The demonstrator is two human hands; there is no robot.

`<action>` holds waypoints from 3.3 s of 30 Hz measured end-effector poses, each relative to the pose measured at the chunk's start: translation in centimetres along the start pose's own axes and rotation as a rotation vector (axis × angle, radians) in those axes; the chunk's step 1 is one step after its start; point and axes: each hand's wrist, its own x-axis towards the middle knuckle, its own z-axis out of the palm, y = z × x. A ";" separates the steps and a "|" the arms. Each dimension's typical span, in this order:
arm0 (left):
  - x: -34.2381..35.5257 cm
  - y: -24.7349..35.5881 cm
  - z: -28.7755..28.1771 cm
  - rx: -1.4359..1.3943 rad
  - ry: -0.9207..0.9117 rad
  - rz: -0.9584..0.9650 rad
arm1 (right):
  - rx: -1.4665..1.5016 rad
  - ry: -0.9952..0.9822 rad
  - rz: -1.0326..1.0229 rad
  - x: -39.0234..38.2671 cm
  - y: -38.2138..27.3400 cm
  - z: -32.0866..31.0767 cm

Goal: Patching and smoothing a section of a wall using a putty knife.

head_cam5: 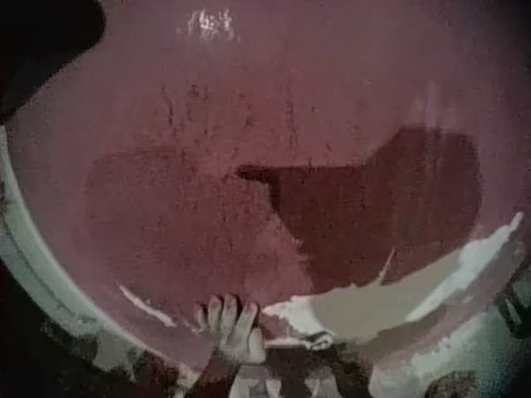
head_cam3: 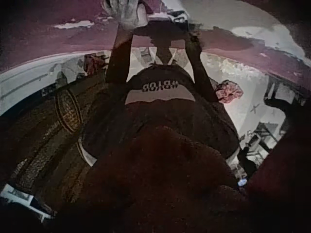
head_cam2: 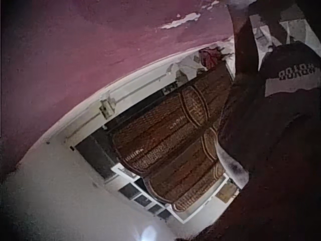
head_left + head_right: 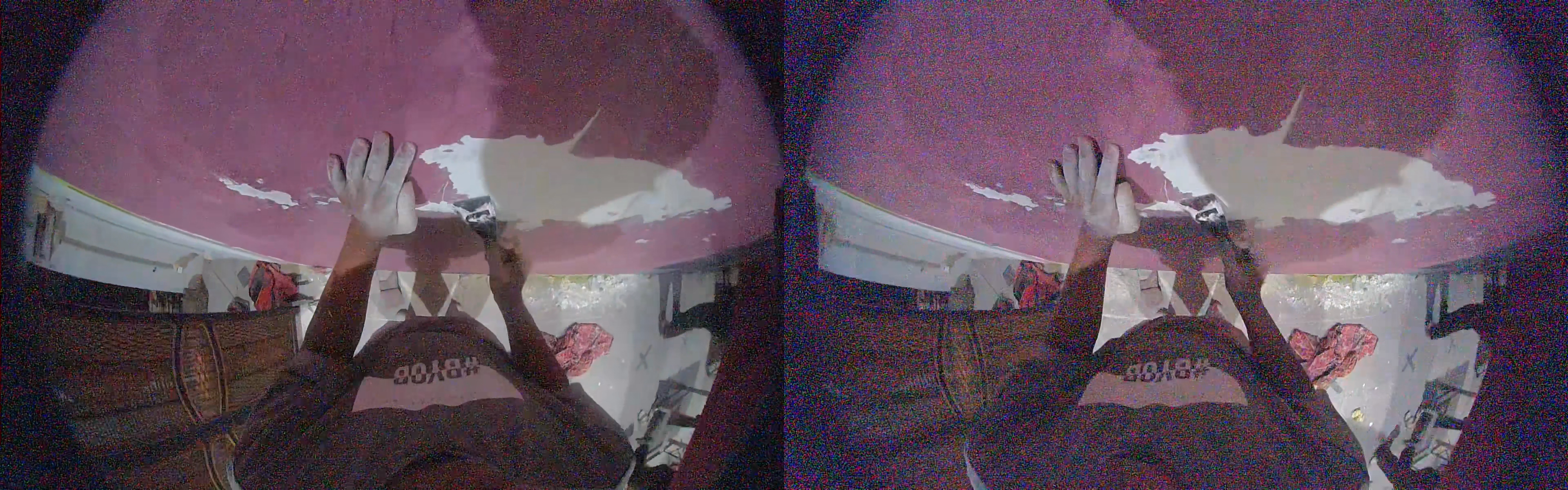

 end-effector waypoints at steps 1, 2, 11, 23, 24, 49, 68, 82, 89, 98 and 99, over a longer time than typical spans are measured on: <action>-0.2 -0.1 -0.5 0.001 0.002 0.004 | 0.224 -0.003 0.159 0.9 -2.8 0.2; -0.5 -0.1 -0.6 0.053 -0.040 0.004 | 0.444 0.001 0.315 1.3 -4.4 0.3; -2.8 0.3 -1.7 0.077 -0.259 -0.096 | 0.555 0.141 0.500 0.0 -5.1 3.0; -0.9 0.3 -4.2 0.009 -0.355 -0.236 | 0.453 0.262 0.666 -2.6 -7.9 2.0; -0.3 0.1 -4.6 -0.017 -0.356 -0.239 | 0.455 0.274 0.663 -3.2 -5.4 1.7; -2.0 0.5 -3.9 -0.034 -0.385 -0.160 | -0.322 0.110 -0.392 11.8 -21.5 -9.6; -2.8 0.6 -4.6 -0.088 -0.291 -0.274 | -0.615 0.017 -0.642 13.4 -24.7 -10.2; -2.8 0.4 -4.8 -0.072 -0.349 -0.240 | -0.819 0.013 -0.785 14.4 -25.7 -10.1; -2.5 0.6 -4.7 -0.053 -0.352 -0.213 | -0.847 -0.002 -0.751 14.0 -25.3 -10.7; -2.6 1.9 -4.6 -0.111 -0.443 -0.234 | -0.902 -0.086 -0.598 14.3 -25.5 -9.9; -2.9 1.8 -4.5 -0.113 -0.436 -0.233 | -0.972 -0.121 -0.524 14.3 -26.4 -10.3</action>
